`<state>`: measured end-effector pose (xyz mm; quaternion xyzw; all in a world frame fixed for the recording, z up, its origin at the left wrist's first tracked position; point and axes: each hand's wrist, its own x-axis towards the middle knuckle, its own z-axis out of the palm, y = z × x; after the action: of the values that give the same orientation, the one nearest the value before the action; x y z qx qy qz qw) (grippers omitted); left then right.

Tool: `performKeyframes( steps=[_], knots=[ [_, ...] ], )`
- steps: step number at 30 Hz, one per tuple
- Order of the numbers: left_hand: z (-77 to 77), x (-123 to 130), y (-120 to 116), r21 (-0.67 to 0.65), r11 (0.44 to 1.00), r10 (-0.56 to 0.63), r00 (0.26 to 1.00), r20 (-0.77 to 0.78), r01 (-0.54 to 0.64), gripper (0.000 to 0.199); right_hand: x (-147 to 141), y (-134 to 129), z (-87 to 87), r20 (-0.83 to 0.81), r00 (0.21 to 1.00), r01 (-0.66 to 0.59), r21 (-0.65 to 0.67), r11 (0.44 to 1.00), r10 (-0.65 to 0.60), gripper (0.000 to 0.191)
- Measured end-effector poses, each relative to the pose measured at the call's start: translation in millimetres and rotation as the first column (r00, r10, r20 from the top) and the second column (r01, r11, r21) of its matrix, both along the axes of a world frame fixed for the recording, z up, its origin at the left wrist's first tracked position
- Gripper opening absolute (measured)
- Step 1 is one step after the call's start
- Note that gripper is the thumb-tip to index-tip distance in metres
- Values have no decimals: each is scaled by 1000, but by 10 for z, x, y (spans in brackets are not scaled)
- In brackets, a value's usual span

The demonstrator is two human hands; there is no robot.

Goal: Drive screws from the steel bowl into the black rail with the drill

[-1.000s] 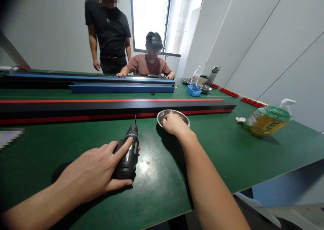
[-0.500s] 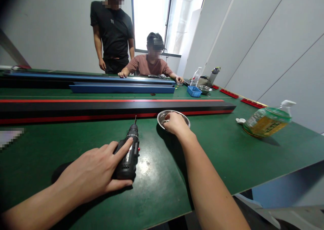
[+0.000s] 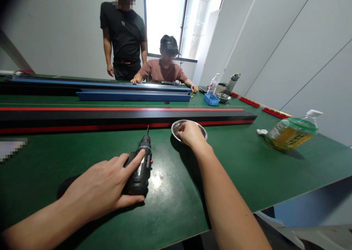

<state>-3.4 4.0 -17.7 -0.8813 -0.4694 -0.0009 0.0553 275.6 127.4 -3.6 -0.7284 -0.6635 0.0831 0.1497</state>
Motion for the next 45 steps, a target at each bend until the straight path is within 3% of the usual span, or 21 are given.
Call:
performKeyframes(
  steps=[14, 22, 30, 38, 42, 45],
  knots=[
    [-13, -1, 1, -1, 1000, 3, 1000, 2, -3, 96, 14, 61, -53, 90, 996, -24, 10, 1000, 23, 28],
    [-11, -11, 2, 0, 1000, -5, 1000, 12, 5, 97, 10, 63, -70, 85, 996, -21, 9, 1000, 20, 24],
    [2, 10, 2, -15, 1000, 7, 1000, 6, -7, 96, -72, 7, 25, -30, 999, 44, 148, 988, -40, 18],
    [11, 15, -19, -6, 1000, -10, 1000, -3, 10, 99, -414, -51, 1, -122, 964, -170, 407, 898, 237, 28],
    [11, 19, -27, -12, 1000, -11, 1000, -3, 11, 101, -690, -24, -99, -204, 919, -244, 381, 892, 338, 22],
    [3, 19, -31, -10, 1000, -19, 1000, 2, 19, 100, -849, 86, -198, -305, 888, -231, 349, 908, 343, 20]
  ],
)
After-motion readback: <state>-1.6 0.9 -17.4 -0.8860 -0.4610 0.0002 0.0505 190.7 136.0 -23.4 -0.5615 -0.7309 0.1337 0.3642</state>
